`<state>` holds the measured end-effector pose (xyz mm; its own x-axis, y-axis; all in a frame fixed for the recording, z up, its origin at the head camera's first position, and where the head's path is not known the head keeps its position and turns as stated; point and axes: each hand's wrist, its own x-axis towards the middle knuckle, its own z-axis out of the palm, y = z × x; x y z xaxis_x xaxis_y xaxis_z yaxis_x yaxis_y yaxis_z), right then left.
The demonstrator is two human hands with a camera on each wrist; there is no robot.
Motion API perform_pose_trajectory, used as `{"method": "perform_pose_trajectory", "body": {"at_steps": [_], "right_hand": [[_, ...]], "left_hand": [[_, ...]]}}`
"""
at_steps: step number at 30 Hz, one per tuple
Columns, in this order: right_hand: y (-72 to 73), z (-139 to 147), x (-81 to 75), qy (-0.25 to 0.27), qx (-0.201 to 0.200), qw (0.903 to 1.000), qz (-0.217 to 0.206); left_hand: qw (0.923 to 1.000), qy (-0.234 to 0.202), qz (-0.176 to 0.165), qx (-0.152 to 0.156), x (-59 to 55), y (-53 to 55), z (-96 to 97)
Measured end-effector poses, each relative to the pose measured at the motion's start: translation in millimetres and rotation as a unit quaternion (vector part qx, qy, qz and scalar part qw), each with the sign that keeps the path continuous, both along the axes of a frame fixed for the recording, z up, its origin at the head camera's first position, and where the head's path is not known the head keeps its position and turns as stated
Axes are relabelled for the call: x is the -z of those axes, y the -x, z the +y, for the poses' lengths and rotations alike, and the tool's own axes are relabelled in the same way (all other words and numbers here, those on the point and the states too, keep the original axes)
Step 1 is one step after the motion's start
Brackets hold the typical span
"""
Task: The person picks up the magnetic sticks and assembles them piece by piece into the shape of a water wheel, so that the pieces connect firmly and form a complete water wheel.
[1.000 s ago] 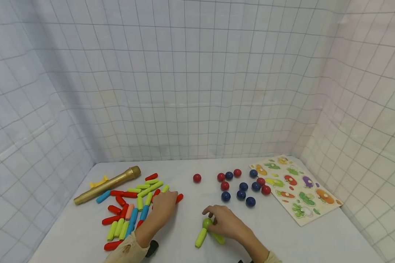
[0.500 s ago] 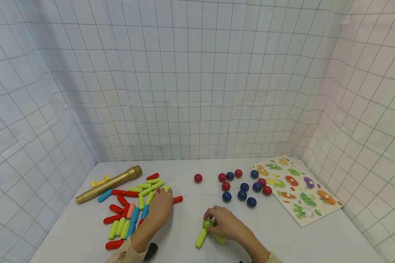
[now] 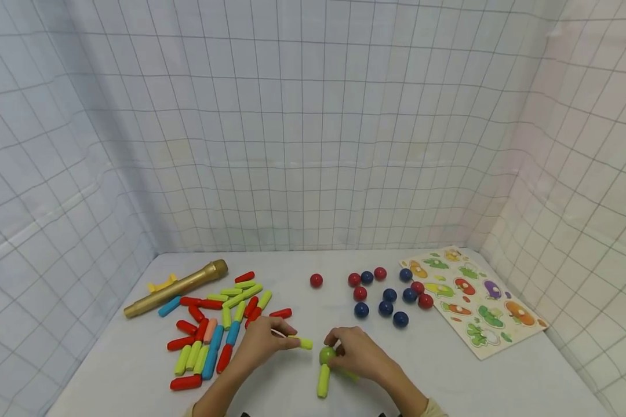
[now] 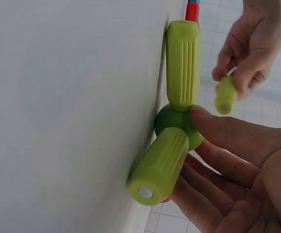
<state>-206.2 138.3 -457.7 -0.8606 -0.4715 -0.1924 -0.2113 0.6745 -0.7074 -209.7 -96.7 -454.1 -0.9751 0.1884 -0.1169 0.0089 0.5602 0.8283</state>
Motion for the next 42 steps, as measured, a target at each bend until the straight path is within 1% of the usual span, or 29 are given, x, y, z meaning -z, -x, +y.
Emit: {"method": "perform_pose_trajectory", "body": {"at_steps": [2,4,7,11,14,19,26,32,36,39,40,42], "right_hand": [[0.3,0,1.1,0.005,0.002,1.0000,-0.007],[0.3,-1,1.8,0.010,0.003,0.9999,-0.010],[-0.3,-1,2.0,0.012,-0.001,0.9999,-0.006],[-0.5,-2,1.7,0.012,-0.009,0.9999,0.005],[-0.6,-3,1.6,0.011,-0.015,0.9997,0.015],[-2.1,-4,1.8,0.009,-0.021,0.9995,0.020],[-2.9,-4,0.4,0.004,-0.020,0.9995,0.026],[-1.9,-4,-0.2,-0.002,-0.016,0.9996,0.025],[-2.1,-4,-0.2,-0.006,-0.016,0.9996,0.021],[-2.2,-4,-0.1,-0.011,-0.019,0.9995,0.023],[-2.2,-4,-0.1,-0.012,-0.019,0.9994,0.026],[-2.0,-4,-0.1,-0.014,-0.021,0.9992,0.031]], "left_hand": [[0.9998,-0.003,-0.017,-0.007,5.0,-1.0,-0.3],[0.9997,0.000,-0.023,-0.005,9.7,-1.4,0.0],[0.9994,0.020,-0.014,0.026,15.7,-0.1,2.5],[0.9949,0.064,0.003,0.079,19.7,1.5,9.3],[0.9924,0.081,0.007,0.093,20.5,0.2,14.4],[0.9910,0.099,0.009,0.090,18.8,-4.7,19.0],[0.9830,0.147,0.004,0.110,9.9,-14.3,25.9],[0.9817,0.159,0.003,0.106,5.5,-18.0,29.9],[0.9801,0.155,-0.013,0.123,6.4,-15.5,27.4],[0.9796,0.151,-0.028,0.129,5.5,-7.9,21.5],[0.9800,0.153,-0.027,0.124,5.0,-4.2,18.8],[0.9807,0.167,-0.005,0.101,3.1,5.6,13.7]]}}
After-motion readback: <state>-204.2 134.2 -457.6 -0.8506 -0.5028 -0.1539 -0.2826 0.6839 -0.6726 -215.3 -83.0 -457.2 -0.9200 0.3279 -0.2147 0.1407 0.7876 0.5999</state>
